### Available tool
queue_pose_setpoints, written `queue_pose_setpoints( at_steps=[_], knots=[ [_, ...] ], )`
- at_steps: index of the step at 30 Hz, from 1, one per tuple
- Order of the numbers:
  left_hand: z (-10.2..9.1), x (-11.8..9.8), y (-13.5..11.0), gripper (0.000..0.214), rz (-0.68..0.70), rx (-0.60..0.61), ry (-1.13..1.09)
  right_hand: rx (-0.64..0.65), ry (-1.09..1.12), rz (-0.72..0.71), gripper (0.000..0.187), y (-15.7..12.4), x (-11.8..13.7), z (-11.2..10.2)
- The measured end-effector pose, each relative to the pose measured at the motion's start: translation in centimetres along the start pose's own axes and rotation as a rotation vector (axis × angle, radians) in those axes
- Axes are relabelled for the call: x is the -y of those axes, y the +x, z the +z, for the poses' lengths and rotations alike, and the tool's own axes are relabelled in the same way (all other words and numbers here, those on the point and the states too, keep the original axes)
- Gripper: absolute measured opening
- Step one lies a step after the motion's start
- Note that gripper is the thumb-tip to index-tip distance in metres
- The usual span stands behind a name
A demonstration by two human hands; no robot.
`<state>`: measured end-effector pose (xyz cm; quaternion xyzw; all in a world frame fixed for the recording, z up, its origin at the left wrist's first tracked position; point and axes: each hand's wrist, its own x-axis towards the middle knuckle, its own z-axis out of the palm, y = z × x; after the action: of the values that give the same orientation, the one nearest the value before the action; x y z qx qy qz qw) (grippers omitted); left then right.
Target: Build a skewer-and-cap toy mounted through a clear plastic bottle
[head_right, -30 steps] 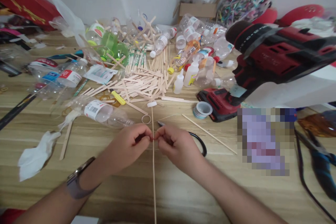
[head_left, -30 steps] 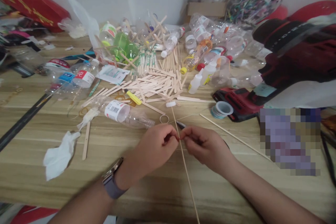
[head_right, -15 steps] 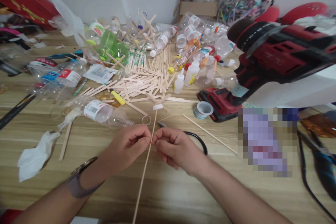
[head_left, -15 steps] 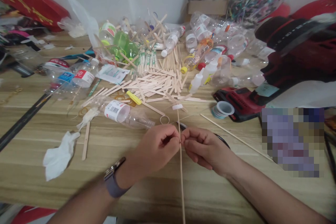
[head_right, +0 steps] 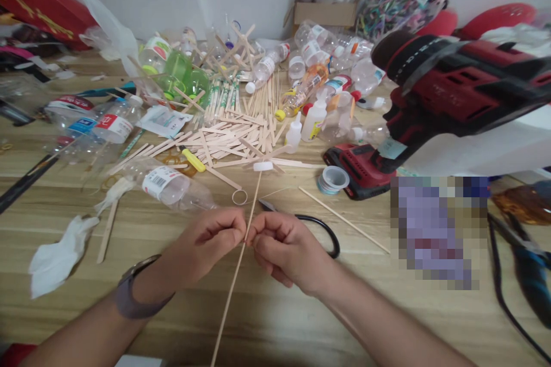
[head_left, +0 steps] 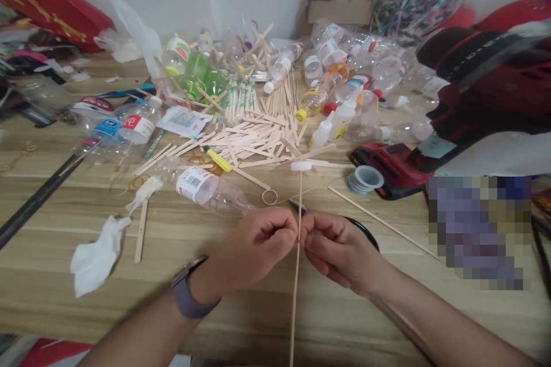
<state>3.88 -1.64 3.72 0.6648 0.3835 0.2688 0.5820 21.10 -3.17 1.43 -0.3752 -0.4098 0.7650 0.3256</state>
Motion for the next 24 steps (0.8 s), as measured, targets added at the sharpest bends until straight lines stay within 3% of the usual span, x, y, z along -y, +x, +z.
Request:
queue_pose_setpoints(
  at_steps=[4,9,14,20,24],
  knots=[
    [-0.1,0.4,0.2,0.019,-0.046,-0.005,0.037,-0.057,-0.118,-0.021,0.007,0.0,0.4,-0.4],
    [0.0,0.8,0.5,0.019,0.027,-0.032,0.106,-0.063,-0.196,-0.038,0.01,-0.2,0.6,-0.7],
    [0.0,0.9,0.5,0.02,-0.151,0.038,0.059,-0.083,-0.267,-0.045,0.009,-0.2,0.5,-0.9],
    [0.0,0.8,0.6,0.018,-0.156,0.0,0.028,-0.117,-0.29,-0.031,0.011,-0.1,0.9,-1.1],
    [-0.1,0.8,0.5,0.029,-0.188,0.011,0.017,-0.129,-0.32,-0.045,0.01,-0.1,1.0,-1.3]
  ],
)
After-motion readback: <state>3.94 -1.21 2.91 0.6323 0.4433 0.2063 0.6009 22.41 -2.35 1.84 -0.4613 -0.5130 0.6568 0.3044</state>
